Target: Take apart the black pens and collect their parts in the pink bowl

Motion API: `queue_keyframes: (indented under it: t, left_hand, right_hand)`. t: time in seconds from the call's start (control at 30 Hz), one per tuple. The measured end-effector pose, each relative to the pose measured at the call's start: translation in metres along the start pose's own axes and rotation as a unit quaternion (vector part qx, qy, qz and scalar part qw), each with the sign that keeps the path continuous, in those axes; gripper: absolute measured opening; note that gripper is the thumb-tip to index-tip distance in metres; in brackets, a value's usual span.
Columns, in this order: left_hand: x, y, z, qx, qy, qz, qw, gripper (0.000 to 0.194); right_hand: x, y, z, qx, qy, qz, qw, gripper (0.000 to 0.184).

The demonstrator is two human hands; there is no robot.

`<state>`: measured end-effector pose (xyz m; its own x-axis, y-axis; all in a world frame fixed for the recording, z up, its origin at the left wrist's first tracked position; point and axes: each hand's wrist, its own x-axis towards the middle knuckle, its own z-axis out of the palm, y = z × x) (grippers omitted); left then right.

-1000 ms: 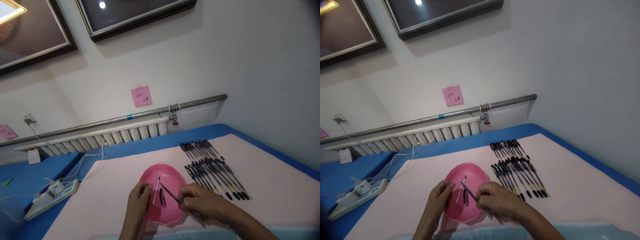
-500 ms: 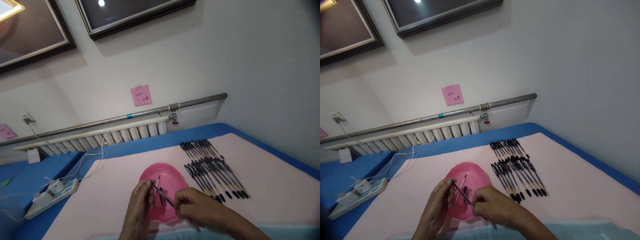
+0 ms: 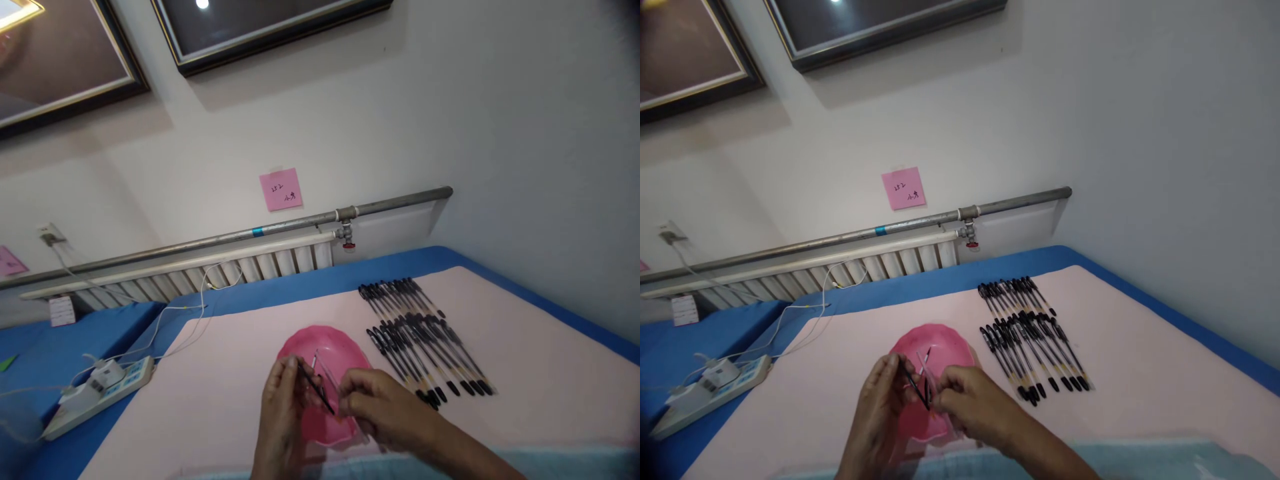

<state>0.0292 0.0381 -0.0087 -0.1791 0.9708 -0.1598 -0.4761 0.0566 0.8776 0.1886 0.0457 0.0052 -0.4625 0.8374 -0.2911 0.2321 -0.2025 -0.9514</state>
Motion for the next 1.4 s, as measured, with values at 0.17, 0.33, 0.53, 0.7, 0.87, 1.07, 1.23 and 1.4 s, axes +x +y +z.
queue_keyframes:
  t: [0.17,0.33,0.53,0.7,0.87,1.07,1.23,1.4]
  left_hand:
    - [-0.004,-0.017,0.004,-0.014,-0.020,-0.016,1.000,0.028]
    - [-0.006,-0.017,0.000,0.104,-0.097,-0.016,0.990,0.030]
    - [-0.003,-0.009,-0.002,0.111,-0.080,-0.034,0.990,0.033]
    - [0.011,0.007,-0.016,0.181,0.001,0.029,0.983,0.033]
    - [0.015,0.003,-0.023,0.336,-0.023,0.043,0.941,0.028]
    - [0.018,-0.005,-0.024,0.577,-0.049,0.037,0.814,0.021]
    - [0.023,-0.006,-0.028,0.632,-0.049,0.011,0.773,0.018]
    - [0.024,-0.006,-0.029,0.663,-0.036,-0.002,0.748,0.016]
  right_hand:
    - [0.003,0.006,0.019,0.034,0.043,-0.045,0.998,0.009]
    - [0.004,0.004,0.020,0.033,0.078,-0.048,0.995,0.008]
    - [0.000,0.004,0.017,-0.091,0.069,-0.128,0.985,0.009]
    - [0.005,0.013,-0.017,-0.385,0.293,-0.153,0.862,0.026]
    - [0.013,0.024,-0.030,-0.332,0.207,-0.068,0.918,0.029]
    - [0.018,0.028,-0.021,-0.290,0.184,-0.108,0.933,0.038]
    - [0.019,0.029,-0.017,-0.266,0.164,-0.124,0.942,0.041]
    - [0.017,0.027,-0.014,-0.269,0.152,-0.126,0.943,0.039]
